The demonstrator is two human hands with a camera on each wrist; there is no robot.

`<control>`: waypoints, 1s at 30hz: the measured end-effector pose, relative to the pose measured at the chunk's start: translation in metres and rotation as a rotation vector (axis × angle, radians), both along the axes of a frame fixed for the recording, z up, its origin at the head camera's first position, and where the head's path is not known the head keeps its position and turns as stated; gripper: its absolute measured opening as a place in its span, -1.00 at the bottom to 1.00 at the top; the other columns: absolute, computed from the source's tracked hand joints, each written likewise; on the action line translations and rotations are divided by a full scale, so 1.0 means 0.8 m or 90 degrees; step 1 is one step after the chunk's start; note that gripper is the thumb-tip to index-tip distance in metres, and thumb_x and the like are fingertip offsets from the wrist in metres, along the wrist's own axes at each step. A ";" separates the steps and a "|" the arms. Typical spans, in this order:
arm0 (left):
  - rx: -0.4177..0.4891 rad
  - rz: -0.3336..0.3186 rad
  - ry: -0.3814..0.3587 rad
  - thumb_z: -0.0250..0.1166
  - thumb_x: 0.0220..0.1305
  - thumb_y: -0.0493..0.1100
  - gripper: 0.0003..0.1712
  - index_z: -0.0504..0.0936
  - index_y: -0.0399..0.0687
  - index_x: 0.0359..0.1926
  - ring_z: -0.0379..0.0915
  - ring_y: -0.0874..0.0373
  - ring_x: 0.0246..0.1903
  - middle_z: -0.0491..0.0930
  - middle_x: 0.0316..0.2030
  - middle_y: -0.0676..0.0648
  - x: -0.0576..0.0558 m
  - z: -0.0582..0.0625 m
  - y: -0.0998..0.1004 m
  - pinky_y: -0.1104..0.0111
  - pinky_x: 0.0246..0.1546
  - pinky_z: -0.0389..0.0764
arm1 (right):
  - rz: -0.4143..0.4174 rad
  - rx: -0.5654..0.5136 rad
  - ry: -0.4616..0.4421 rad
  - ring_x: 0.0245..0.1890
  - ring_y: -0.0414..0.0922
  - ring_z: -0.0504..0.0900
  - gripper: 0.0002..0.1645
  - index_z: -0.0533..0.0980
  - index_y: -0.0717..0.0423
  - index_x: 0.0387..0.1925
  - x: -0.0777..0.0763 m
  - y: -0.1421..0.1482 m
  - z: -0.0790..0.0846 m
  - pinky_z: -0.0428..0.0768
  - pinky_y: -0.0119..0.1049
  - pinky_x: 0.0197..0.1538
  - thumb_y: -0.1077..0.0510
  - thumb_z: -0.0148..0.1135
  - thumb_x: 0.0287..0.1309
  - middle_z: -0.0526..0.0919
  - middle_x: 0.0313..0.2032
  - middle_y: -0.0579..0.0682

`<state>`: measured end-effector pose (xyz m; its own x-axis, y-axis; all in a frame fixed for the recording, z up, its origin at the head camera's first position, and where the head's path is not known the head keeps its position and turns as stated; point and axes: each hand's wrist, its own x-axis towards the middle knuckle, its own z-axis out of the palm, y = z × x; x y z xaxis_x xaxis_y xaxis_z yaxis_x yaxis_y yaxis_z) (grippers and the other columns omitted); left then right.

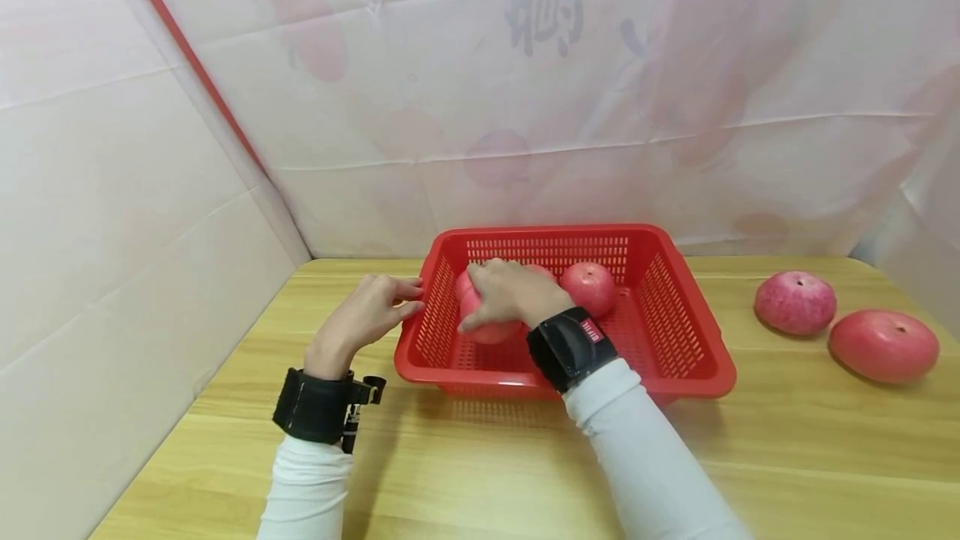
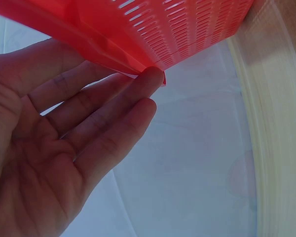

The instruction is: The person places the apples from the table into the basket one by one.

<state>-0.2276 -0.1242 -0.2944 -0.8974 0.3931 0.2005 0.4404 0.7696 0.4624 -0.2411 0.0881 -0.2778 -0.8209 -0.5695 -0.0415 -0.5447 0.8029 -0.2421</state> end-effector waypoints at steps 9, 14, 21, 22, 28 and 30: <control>-0.002 0.004 0.008 0.30 0.12 -0.27 -0.75 0.67 -0.15 -0.13 0.54 0.06 -0.12 0.61 -0.15 -0.14 -0.001 0.000 -0.001 0.32 -0.17 0.54 | -0.011 0.058 -0.022 0.12 0.00 0.31 -0.03 0.26 0.15 0.25 -0.001 -0.012 -0.004 0.40 0.00 0.06 -0.26 0.29 -0.14 0.35 0.17 0.10; 0.000 0.003 0.005 0.30 0.11 -0.27 -0.74 0.67 -0.18 -0.13 0.54 0.05 -0.13 0.61 -0.15 -0.16 0.000 -0.001 0.000 0.33 -0.20 0.56 | -0.020 0.075 -0.045 0.03 -0.07 0.37 -0.16 0.37 0.10 0.12 -0.001 -0.016 -0.010 0.38 -0.06 0.06 -0.26 0.32 -0.18 0.44 0.04 0.05; 0.002 0.005 0.006 0.30 0.11 -0.27 -0.74 0.66 -0.20 -0.13 0.52 0.04 -0.09 0.60 -0.13 -0.17 -0.001 -0.002 0.000 0.32 -0.19 0.55 | -0.018 0.098 -0.048 -0.20 -0.16 0.45 -0.33 0.41 0.03 -0.11 -0.003 -0.022 -0.012 0.48 -0.20 -0.13 -0.25 0.35 -0.21 0.46 -0.16 -0.02; 0.003 0.005 0.004 0.30 0.11 -0.27 -0.74 0.66 -0.20 -0.13 0.53 0.04 -0.10 0.61 -0.13 -0.17 -0.001 -0.002 0.000 0.33 -0.20 0.56 | -0.018 0.102 -0.050 -0.23 -0.17 0.45 -0.34 0.41 0.02 -0.12 -0.004 -0.023 -0.012 0.48 -0.21 -0.15 -0.25 0.35 -0.21 0.46 -0.17 -0.03; 0.006 0.001 -0.001 0.30 0.11 -0.27 -0.74 0.66 -0.21 -0.13 0.55 0.05 -0.14 0.61 -0.15 -0.17 -0.001 -0.002 0.000 0.34 -0.22 0.56 | -0.022 0.113 -0.069 -0.42 -0.13 0.50 -0.42 0.45 0.02 -0.23 -0.004 -0.029 -0.013 0.48 -0.23 -0.25 -0.24 0.38 -0.22 0.41 -0.31 -0.03; 0.005 0.000 0.000 0.30 0.11 -0.27 -0.74 0.66 -0.21 -0.13 0.55 0.04 -0.14 0.61 -0.14 -0.17 -0.001 -0.002 0.001 0.33 -0.22 0.57 | -0.027 0.110 -0.080 -0.43 -0.11 0.51 -0.39 0.45 0.04 -0.20 -0.004 -0.030 -0.012 0.49 -0.21 -0.25 -0.23 0.38 -0.22 0.41 -0.30 -0.02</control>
<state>-0.2282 -0.1238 -0.2960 -0.8976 0.3913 0.2032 0.4400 0.7664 0.4680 -0.2441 0.0642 -0.2878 -0.8264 -0.5097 -0.2393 -0.4834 0.8602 -0.1627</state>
